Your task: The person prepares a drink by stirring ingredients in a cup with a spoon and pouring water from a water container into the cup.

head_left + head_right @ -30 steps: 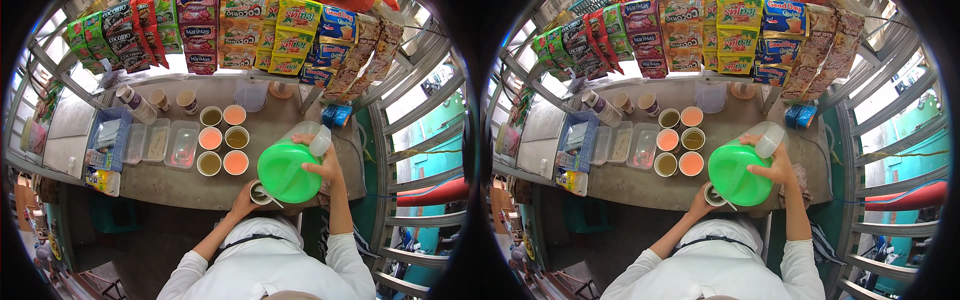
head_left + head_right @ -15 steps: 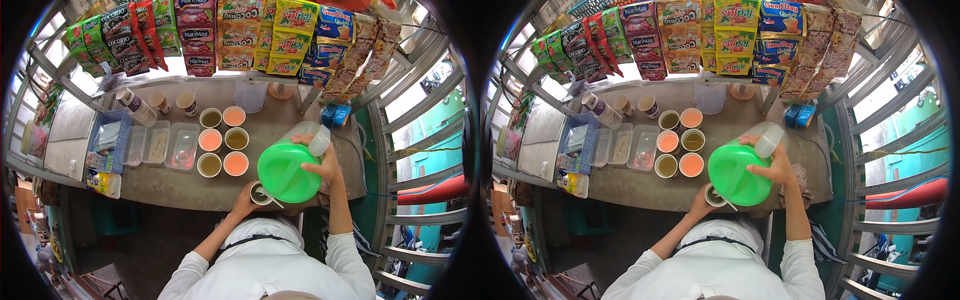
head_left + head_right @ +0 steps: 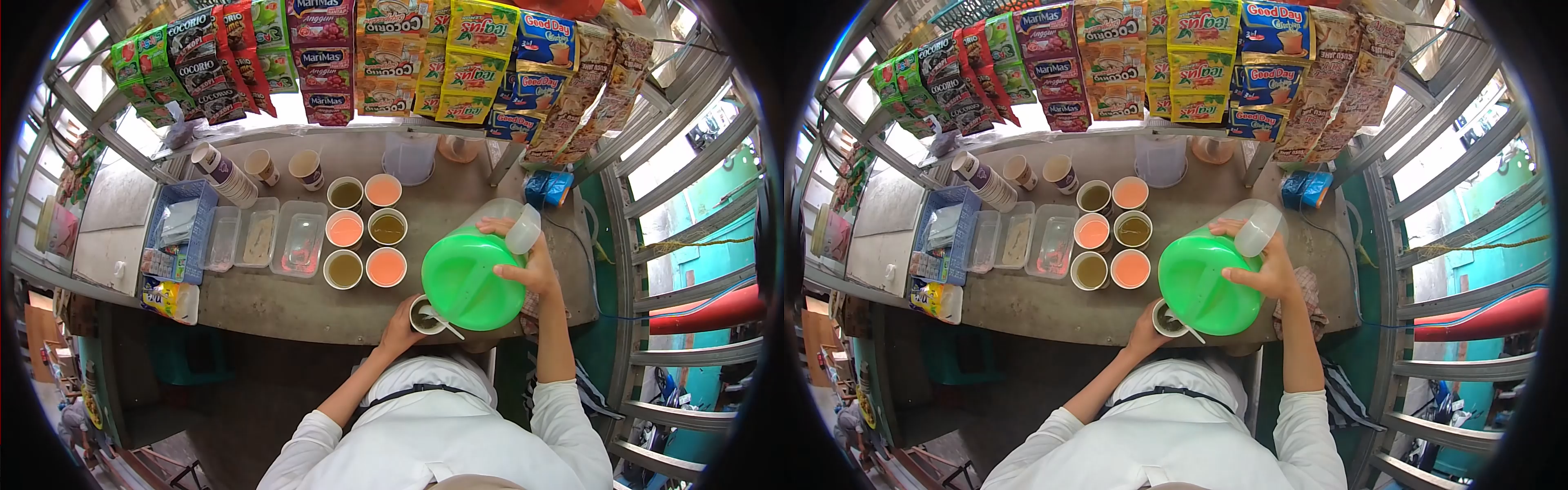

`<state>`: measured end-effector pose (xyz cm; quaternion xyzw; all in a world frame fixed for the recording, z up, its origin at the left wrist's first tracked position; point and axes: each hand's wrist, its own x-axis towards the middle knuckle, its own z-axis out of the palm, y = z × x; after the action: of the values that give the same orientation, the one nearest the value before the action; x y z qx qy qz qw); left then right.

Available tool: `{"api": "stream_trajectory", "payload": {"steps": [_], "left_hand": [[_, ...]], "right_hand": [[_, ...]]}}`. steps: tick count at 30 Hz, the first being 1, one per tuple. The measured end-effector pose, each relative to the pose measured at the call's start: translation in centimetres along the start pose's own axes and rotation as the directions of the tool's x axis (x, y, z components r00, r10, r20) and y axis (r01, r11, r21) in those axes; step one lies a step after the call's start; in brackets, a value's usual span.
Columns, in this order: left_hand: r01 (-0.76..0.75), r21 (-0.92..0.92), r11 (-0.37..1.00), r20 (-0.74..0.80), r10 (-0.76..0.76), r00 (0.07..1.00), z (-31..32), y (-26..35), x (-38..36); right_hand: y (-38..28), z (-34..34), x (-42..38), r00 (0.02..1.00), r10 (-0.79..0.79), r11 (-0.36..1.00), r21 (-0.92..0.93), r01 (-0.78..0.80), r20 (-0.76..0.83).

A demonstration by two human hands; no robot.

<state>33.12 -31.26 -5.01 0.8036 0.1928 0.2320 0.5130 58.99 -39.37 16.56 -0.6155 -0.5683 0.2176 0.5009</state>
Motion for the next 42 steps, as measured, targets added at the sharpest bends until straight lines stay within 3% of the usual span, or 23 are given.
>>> {"api": "stream_trajectory", "payload": {"steps": [32,42], "left_hand": [[0.059,-0.104,0.993,0.037,-0.055,0.998,-0.5,0.9,-0.1],[-0.021,-0.131,0.991,0.015,0.023,1.0,-0.4,-0.6,-0.7]], "right_hand": [[-0.8,0.1,-0.3,1.0,-0.01,1.0,0.022,0.01,-0.006],[-0.7,-0.2,-0.3,1.0,-0.029,0.999,0.031,0.029,0.001]]}}
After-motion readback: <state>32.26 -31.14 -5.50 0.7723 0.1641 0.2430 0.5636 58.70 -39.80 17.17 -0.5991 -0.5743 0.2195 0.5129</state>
